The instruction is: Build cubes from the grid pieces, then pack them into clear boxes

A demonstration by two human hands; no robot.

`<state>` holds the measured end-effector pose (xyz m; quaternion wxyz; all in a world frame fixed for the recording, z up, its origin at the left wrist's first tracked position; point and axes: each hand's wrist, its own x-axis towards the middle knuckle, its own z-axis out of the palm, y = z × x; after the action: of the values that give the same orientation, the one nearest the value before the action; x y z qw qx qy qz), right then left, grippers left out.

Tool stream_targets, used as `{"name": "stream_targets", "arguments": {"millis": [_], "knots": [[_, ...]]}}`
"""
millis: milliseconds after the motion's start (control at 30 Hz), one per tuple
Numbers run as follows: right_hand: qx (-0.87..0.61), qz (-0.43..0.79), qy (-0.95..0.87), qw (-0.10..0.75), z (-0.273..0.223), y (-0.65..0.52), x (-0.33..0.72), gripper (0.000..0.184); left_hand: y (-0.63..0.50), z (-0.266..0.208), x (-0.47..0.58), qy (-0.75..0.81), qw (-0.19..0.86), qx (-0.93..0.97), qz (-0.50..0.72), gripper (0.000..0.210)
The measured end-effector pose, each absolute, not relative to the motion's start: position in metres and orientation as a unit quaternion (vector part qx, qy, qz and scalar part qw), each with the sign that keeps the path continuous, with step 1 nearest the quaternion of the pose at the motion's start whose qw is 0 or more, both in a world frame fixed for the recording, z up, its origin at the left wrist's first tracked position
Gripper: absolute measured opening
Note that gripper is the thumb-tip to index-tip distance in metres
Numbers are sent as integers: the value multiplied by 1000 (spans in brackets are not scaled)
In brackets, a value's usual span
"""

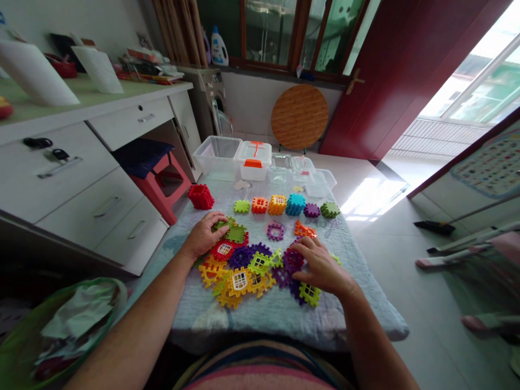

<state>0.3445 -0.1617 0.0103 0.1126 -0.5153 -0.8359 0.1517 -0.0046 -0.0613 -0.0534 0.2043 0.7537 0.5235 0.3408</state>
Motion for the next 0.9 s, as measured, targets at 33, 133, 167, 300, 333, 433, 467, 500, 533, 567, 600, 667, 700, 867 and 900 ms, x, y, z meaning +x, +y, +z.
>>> {"name": "stream_targets", "arguments": {"millis": [33,133,167,300,333,433,467,500,533,567,600,667,700,867,900], "knots": [[-515,149,-836,114,9,-162,340,42,-61,-53,-4,524,204,753,341,34],[-526,158,-825,133,8,-159,331,20,-62,-52,-4,523,205,752,344,34],[-527,169,-820,146,9,-158,331,15,-62,-52,-4,523,205,752,344,34],[-556,163,-787,214,12,-154,353,14,-62,-53,-4,523,204,754,341,34],[-571,145,-777,222,12,-153,361,16,-62,-53,-4,524,204,754,340,34],[-605,117,-765,186,7,-155,382,25,-61,-53,-4,524,202,754,341,33],[-611,117,-765,168,4,-156,385,30,-62,-52,-4,523,202,754,342,33],[-615,118,-764,154,2,-157,387,33,-62,-52,-4,523,201,754,344,33],[-617,118,-763,148,-1,-158,387,34,-62,-52,-3,523,200,753,346,33],[-617,118,-763,150,-3,-159,386,31,-62,-52,-3,523,199,753,347,33],[-615,120,-763,159,-4,-159,385,27,-62,-51,-3,523,198,753,347,34],[-610,130,-758,189,-4,-159,383,17,-62,-51,-3,523,197,753,348,34],[-610,137,-753,204,-3,-158,384,14,-62,-51,-3,523,197,753,348,35],[-639,115,-702,293,2,-152,396,22,-62,-51,-3,528,200,750,346,35],[-647,92,-691,310,1,-151,399,23,-62,-51,-3,527,200,750,345,35]]}}
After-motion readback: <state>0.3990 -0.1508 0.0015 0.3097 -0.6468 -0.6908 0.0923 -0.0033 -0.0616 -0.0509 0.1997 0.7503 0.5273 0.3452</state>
